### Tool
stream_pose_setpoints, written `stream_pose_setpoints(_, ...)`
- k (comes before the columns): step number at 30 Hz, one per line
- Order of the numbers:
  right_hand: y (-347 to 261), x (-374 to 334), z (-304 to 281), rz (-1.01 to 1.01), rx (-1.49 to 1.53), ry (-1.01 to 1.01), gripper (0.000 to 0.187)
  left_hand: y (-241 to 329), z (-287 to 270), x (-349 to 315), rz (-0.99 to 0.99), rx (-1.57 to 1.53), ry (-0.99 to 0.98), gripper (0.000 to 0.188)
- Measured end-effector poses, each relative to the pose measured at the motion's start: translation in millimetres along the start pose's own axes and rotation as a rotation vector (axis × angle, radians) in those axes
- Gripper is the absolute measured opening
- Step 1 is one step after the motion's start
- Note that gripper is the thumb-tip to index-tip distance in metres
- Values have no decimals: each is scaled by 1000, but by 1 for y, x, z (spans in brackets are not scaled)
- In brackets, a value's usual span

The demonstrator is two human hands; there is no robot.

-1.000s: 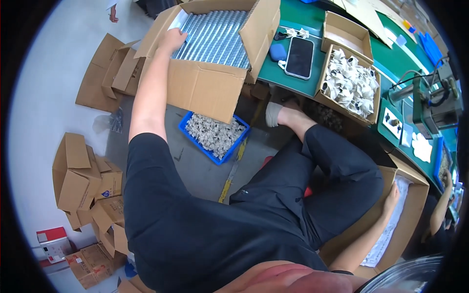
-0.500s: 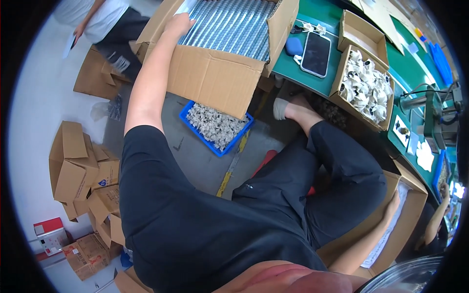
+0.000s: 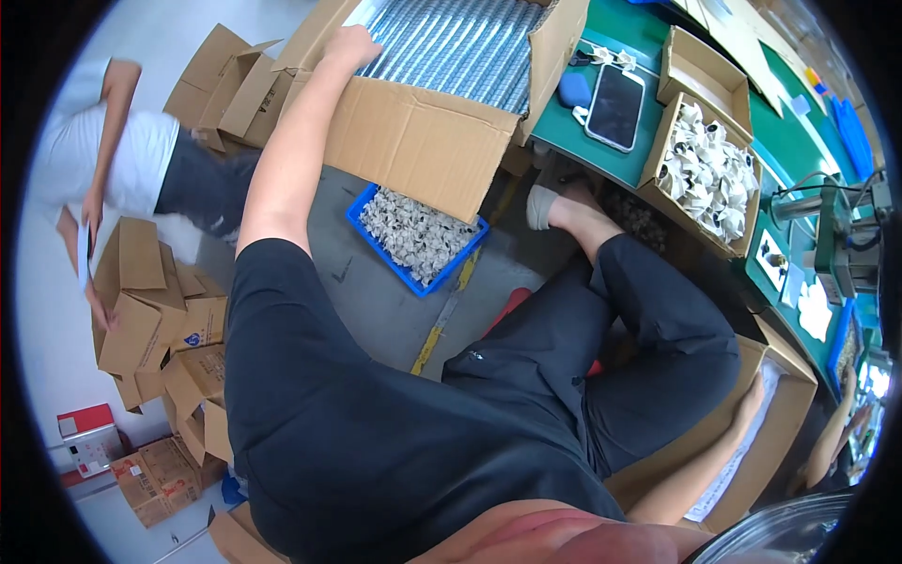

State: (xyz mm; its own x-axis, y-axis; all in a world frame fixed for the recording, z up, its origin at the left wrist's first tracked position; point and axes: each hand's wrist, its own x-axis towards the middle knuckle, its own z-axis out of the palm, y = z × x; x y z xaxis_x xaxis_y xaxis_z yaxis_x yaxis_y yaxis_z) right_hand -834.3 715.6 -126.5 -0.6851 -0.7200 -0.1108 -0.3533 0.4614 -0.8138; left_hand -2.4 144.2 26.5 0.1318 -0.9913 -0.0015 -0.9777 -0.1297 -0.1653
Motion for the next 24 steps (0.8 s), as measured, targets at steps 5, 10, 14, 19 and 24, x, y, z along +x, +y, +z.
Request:
stream_pose_setpoints(5,15,12,-5,-49,-1,-66,49,-19,16,17,-24,-86,-15,55)
stream_pose_setpoints(10,29,15,-10,-31,-9,-35,48,4,-4,4,-29,-172,-134,63)
stream_pose_setpoints(14,21,11,-2,-36,-12,-14,48,-5,13,15,68,-93,-8,69)
stream_pose_setpoints(19,-13,-5,8,1,51,-35,47,-17,33,27,218,-14,20,71)
stream_pose_setpoints(24,-7,-12,2,26,213,-65,45,-10,29,35,277,-49,14,71)
